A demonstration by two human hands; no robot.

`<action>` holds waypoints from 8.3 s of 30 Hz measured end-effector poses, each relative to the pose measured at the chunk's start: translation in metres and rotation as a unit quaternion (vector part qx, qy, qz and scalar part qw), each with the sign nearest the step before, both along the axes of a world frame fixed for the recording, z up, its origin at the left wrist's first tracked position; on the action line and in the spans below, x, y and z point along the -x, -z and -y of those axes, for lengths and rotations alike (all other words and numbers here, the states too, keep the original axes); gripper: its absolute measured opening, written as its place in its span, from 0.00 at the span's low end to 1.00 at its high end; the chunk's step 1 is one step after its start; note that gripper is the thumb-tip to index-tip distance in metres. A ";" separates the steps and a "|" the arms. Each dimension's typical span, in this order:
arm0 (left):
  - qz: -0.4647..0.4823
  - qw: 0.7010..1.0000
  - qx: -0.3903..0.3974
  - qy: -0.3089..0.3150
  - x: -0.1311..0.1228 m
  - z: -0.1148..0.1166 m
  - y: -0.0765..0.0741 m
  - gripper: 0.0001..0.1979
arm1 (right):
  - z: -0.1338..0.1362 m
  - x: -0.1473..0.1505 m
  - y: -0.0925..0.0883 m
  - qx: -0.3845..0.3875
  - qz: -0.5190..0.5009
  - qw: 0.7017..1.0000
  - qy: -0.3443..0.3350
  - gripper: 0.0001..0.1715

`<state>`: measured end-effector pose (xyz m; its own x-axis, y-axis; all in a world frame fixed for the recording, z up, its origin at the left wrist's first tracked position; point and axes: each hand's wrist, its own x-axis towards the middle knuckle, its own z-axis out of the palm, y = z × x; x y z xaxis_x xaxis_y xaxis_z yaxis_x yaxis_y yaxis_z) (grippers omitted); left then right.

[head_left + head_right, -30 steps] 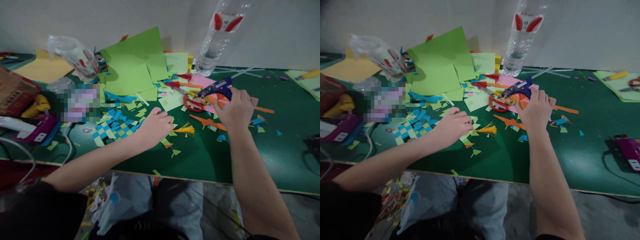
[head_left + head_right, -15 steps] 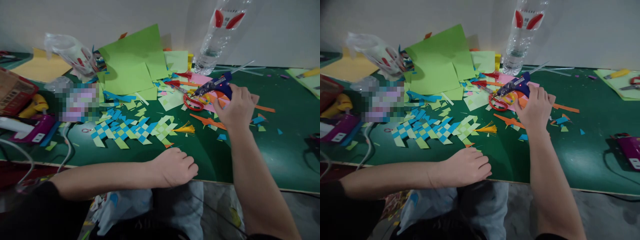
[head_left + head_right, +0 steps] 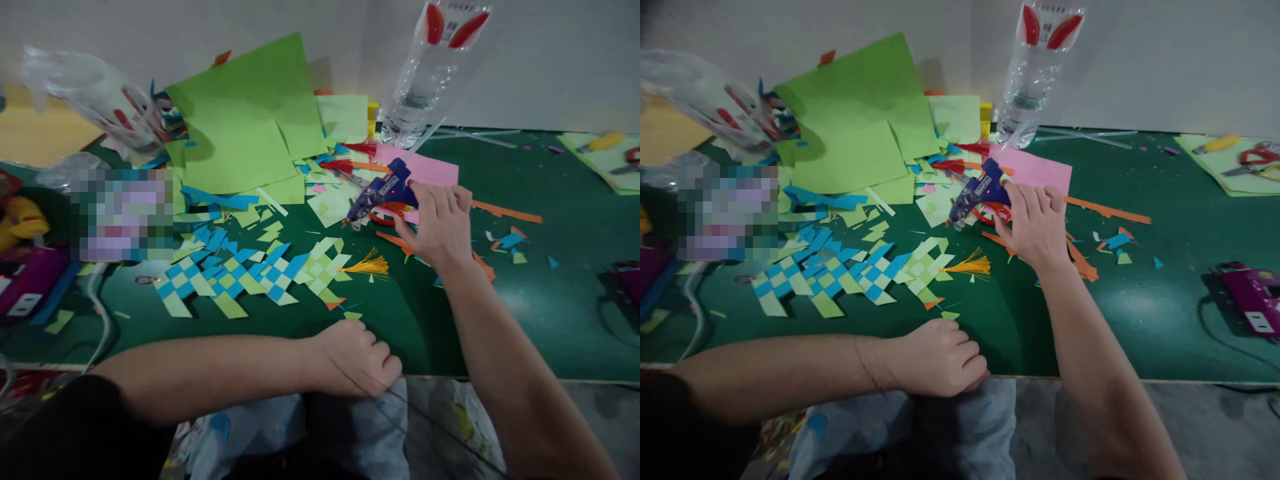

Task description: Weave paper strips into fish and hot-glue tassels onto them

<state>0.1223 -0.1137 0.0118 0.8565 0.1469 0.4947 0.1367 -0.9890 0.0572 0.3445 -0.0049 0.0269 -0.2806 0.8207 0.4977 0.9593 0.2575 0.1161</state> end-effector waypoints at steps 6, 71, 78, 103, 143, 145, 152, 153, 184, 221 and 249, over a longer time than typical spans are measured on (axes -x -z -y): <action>-0.102 0.994 0.037 0.026 0.000 -0.003 -0.003 0.13 | -0.021 -0.034 -0.020 -0.018 0.083 0.995 -0.046 0.31; -0.035 0.998 0.054 0.019 0.003 -0.002 0.006 0.12 | -0.016 0.007 -0.009 -0.057 0.036 0.965 -0.253 0.26; -0.044 0.997 0.057 0.022 0.003 -0.003 0.004 0.12 | -0.013 0.011 -0.011 -0.081 0.038 0.962 -0.258 0.26; -0.025 0.999 0.041 0.015 0.002 -0.002 0.009 0.12 | -0.010 0.010 -0.011 -0.057 0.041 0.967 -0.246 0.26; -0.013 0.999 0.046 0.014 0.002 -0.002 0.008 0.13 | -0.005 0.014 -0.016 -0.038 0.058 0.975 -0.213 0.21; -0.012 0.999 0.045 0.013 0.002 -0.002 0.008 0.13 | -0.006 0.014 -0.016 -0.048 0.058 0.973 -0.216 0.21; -0.012 0.999 0.048 0.010 0.003 -0.001 0.009 0.13 | -0.008 0.014 -0.014 -0.122 0.083 0.963 -0.227 0.21; -0.014 0.999 0.047 0.011 0.003 -0.001 0.009 0.13 | -0.008 0.014 -0.014 -0.127 0.089 0.962 -0.225 0.21; -0.024 0.999 0.045 0.013 0.003 -0.001 0.009 0.13 | -0.010 0.009 -0.009 -0.083 0.017 0.974 -0.208 0.23; -0.024 0.998 0.047 0.018 0.002 -0.002 0.010 0.12 | -0.004 0.006 -0.017 -0.060 0.065 0.973 -0.211 0.35; -0.018 0.998 0.057 0.015 0.003 -0.003 0.009 0.12 | 0.000 0.017 -0.029 0.029 0.089 0.983 -0.159 0.29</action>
<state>0.1195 -0.1111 0.0024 0.8787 0.1747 0.4443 0.1111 -0.9799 0.1657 0.3278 -0.0051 0.0555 -0.6051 0.7036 0.3726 0.7956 0.5515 0.2507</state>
